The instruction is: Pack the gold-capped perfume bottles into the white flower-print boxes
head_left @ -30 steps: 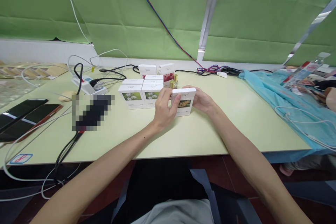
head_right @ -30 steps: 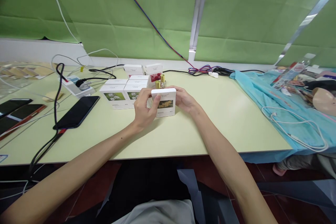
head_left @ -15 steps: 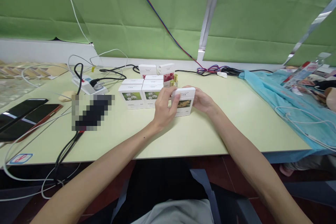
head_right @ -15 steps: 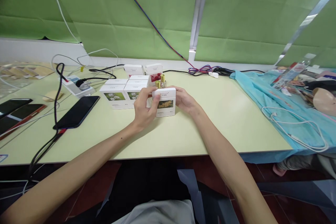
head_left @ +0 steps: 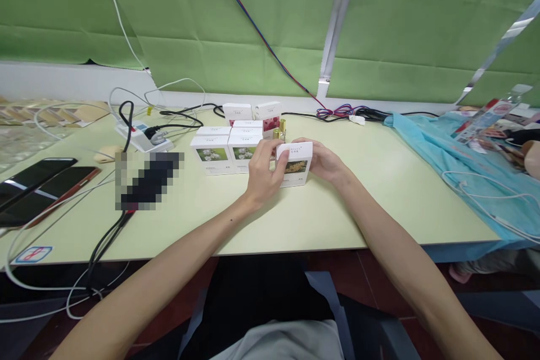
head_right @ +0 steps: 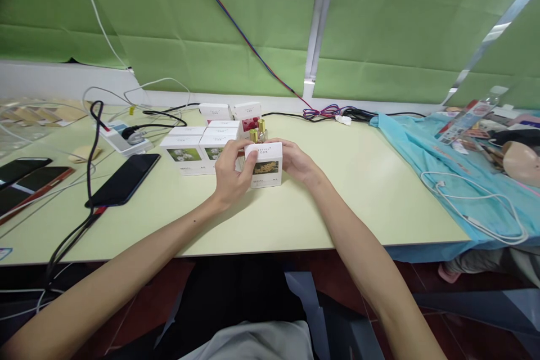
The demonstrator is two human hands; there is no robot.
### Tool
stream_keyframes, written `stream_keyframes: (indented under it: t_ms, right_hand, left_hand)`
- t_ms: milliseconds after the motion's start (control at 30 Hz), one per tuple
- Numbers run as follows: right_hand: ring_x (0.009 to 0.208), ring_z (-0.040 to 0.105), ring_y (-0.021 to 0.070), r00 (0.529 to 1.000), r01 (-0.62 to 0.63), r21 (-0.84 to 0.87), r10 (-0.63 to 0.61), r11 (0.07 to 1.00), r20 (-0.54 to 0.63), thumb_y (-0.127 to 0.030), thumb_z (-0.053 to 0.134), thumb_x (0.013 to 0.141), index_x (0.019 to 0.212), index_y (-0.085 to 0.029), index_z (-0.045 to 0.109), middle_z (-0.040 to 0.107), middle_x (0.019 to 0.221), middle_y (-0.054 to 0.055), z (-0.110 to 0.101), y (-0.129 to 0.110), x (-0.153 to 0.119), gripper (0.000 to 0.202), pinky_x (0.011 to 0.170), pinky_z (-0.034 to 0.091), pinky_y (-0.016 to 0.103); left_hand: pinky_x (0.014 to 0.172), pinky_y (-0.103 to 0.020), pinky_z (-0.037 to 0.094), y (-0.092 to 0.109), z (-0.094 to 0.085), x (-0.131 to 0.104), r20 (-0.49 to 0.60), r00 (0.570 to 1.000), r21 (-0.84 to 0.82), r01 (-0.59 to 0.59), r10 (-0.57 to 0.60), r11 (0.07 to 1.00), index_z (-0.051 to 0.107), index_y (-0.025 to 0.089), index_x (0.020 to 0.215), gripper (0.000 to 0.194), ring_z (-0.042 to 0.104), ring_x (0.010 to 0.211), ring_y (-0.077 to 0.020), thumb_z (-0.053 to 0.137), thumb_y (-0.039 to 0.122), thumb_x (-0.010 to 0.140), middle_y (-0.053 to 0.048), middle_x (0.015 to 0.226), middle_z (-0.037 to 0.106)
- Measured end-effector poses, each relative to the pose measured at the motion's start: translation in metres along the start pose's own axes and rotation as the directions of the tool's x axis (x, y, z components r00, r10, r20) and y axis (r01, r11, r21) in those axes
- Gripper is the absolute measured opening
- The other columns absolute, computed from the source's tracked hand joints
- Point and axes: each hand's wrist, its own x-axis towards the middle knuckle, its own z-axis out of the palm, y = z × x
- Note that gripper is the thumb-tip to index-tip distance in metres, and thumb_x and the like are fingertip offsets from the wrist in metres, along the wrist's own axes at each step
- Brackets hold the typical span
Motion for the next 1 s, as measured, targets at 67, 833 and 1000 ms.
stream_keyframes:
  t_ms: [67,833,1000]
  right_hand:
    - [0.074,0.063,0.0161,1.000,-0.007,-0.004,0.007,1.000,-0.008,-0.034,0.081,0.066,0.088,-0.021,0.074,0.072,0.080,-0.001,-0.0002,0.0002,0.0002,0.027,0.064,0.047,0.026]
    - [0.079,0.063,0.0177,1.000,0.007,-0.013,-0.007,1.000,-0.007,-0.032,0.075,0.069,0.091,-0.021,0.073,0.073,0.085,0.001,-0.0009,-0.0002,0.0004,0.024,0.070,0.047,0.028]
    - [0.079,0.063,0.0170,1.000,0.026,0.014,-0.026,1.000,0.006,-0.031,0.075,0.069,0.087,-0.020,0.073,0.071,0.084,0.000,0.0018,-0.0018,0.0004,0.021,0.071,0.047,0.028]
  left_hand:
    - [0.079,-0.033,0.055,0.0000,0.0001,0.0004,0.006,1.000,0.003,0.007,-0.007,1.000,0.060,0.021,0.108,0.017,0.064,0.090,-0.0178,0.052,0.035,0.102,-0.006,0.099,0.068]
    - [0.077,-0.031,0.056,0.0018,-0.0001,0.0019,0.019,0.999,-0.058,0.051,-0.050,0.997,0.061,0.020,0.105,0.013,0.063,0.091,-0.0174,0.056,0.032,0.100,-0.006,0.099,0.066]
    - [0.076,-0.032,0.056,0.0014,0.0000,0.0016,0.025,0.997,-0.059,0.068,-0.066,0.996,0.061,0.020,0.104,0.016,0.063,0.091,-0.0180,0.055,0.035,0.100,-0.007,0.099,0.066]
